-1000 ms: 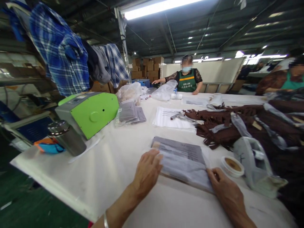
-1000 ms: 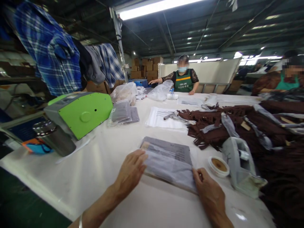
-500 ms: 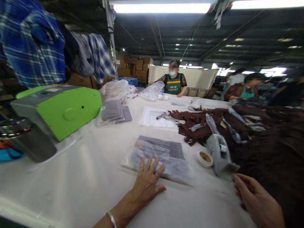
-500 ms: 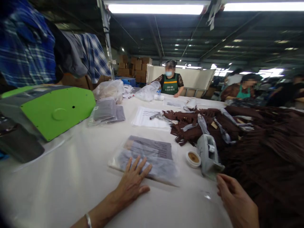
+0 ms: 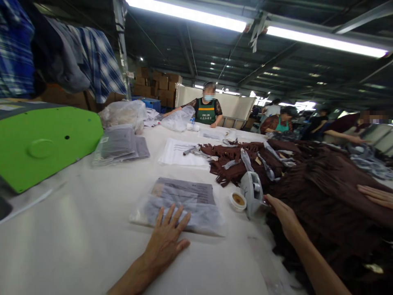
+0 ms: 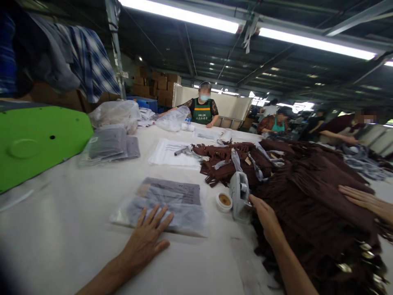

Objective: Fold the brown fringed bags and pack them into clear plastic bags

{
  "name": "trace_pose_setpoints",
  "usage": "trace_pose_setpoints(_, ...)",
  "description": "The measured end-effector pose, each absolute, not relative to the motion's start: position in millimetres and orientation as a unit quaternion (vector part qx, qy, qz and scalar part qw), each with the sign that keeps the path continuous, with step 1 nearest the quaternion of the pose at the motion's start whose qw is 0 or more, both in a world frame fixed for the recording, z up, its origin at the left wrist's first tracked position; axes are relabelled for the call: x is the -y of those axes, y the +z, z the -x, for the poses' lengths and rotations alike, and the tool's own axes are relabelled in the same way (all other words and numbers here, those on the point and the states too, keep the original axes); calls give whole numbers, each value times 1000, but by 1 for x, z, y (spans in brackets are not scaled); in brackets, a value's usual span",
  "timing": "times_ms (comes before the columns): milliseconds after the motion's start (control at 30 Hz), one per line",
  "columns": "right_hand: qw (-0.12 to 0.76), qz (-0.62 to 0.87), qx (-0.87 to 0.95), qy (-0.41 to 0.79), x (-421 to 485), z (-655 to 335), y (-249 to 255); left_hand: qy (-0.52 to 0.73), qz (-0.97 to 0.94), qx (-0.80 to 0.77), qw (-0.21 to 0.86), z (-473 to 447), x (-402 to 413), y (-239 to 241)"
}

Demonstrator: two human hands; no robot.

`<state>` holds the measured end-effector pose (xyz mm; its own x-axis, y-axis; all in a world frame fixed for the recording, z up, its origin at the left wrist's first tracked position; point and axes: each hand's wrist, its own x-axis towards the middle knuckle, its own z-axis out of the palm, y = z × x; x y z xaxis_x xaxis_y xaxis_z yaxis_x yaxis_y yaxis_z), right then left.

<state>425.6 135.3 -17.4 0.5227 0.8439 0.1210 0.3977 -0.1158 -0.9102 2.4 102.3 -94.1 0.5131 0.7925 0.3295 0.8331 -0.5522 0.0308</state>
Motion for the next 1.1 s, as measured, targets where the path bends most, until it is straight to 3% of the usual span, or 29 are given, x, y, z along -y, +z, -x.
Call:
trace_pose_setpoints(367,641,666,330,189,-152,-405,-10,-161,864,472,75,-2,-102,-97)
trace_pose_setpoints(533,648,652,329,215,-115,-400,-16,-165,860,476,75,-4,-102,-98)
trace_pose_setpoints(833,547,729,311,271,-100,-411,-61,-167,860,478,65,-4,-101,-97)
trace_pose_setpoints(967,467,771,357,243,-86,-406,-54,-144,865,480,21,-5,-98,-90)
trace_pose_setpoints(1100,335,729,545,244,-91,-367,-25,-142,862,487,-10,-7,-96,-83)
